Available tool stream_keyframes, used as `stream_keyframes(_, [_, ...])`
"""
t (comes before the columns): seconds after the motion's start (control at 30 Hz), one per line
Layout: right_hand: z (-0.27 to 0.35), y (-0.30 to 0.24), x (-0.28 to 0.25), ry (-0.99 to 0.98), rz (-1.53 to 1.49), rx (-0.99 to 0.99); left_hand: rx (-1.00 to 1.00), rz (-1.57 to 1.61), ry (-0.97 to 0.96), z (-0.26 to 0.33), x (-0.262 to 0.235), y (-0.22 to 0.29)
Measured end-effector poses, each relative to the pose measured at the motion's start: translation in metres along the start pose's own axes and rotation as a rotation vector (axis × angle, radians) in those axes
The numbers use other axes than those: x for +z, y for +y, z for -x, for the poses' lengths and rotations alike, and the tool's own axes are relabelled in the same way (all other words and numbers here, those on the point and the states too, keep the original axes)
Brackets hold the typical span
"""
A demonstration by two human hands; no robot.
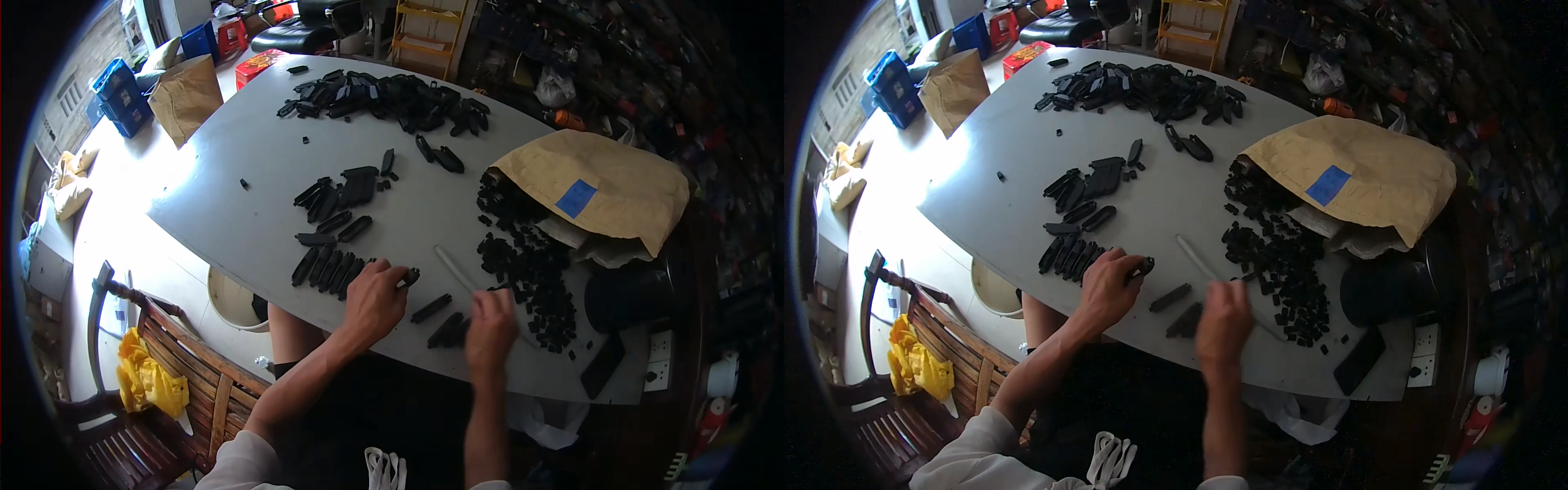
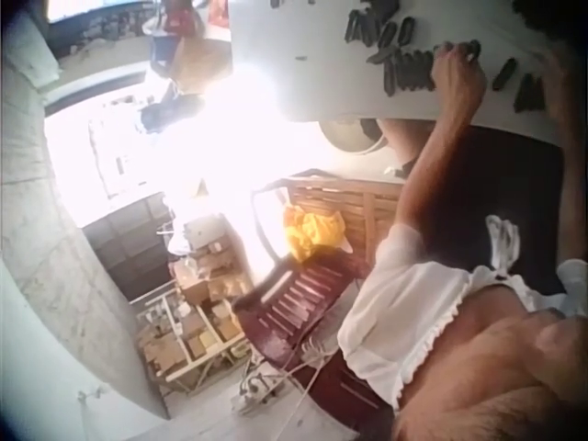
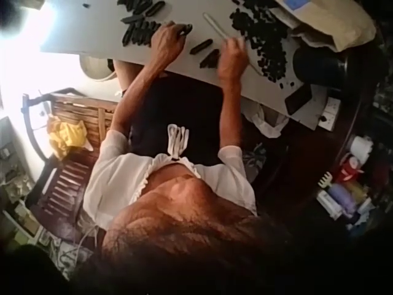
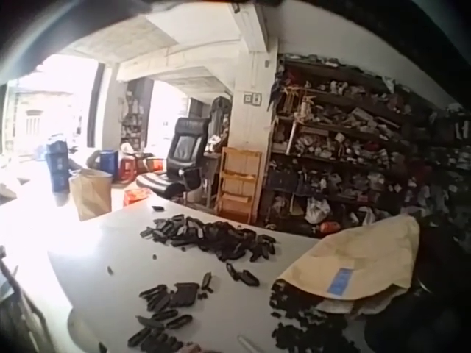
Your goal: Assembling small black plastic components by snapping them together on a table.
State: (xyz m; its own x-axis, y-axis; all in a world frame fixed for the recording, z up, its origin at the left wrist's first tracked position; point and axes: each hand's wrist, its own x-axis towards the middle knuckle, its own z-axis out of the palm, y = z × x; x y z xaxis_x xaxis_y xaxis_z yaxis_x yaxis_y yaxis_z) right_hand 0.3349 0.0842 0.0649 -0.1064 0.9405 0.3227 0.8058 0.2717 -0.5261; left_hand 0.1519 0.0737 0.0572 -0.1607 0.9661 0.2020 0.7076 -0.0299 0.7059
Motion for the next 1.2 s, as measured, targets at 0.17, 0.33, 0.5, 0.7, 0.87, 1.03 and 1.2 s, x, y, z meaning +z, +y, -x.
stream_keyframes(0.17, [-0.007, 0.052, -0.015, -0.147, 0.467, -0.027, 0.176, -0.156, 0.032, -0.01, 0.029, -0.005])
stream_keyframes(0.33, [-0.008, 0.067, -0.008, -0.174, 0.598, -0.194, 0.27, -0.183, -0.026, -0.011, 0.041, -0.011])
stream_keyframes(0.5, [-0.016, 0.071, -0.011, -0.248, 0.549, -0.214, 0.249, -0.05, 0.02, -0.005, 0.036, -0.009])
stream_keyframes(0.7, [-0.019, 0.055, -0.027, -0.248, 0.408, -0.145, 0.233, -0.02, 0.081, 0.006, 0.042, -0.011])
stream_keyframes(0.87, [-0.001, 0.028, -0.035, -0.268, 0.258, 0.001, 0.175, -0.125, 0.076, 0.007, 0.045, -0.016])
stream_keyframes(1.03, [0.019, 0.01, -0.021, -0.226, 0.336, -0.119, 0.164, -0.133, 0.125, 0.003, 0.047, -0.015])
stream_keyframes(1.2, [0.023, 0.005, -0.013, -0.314, 0.441, -0.068, 0.154, -0.08, 0.128, 0.003, 0.05, -0.016])
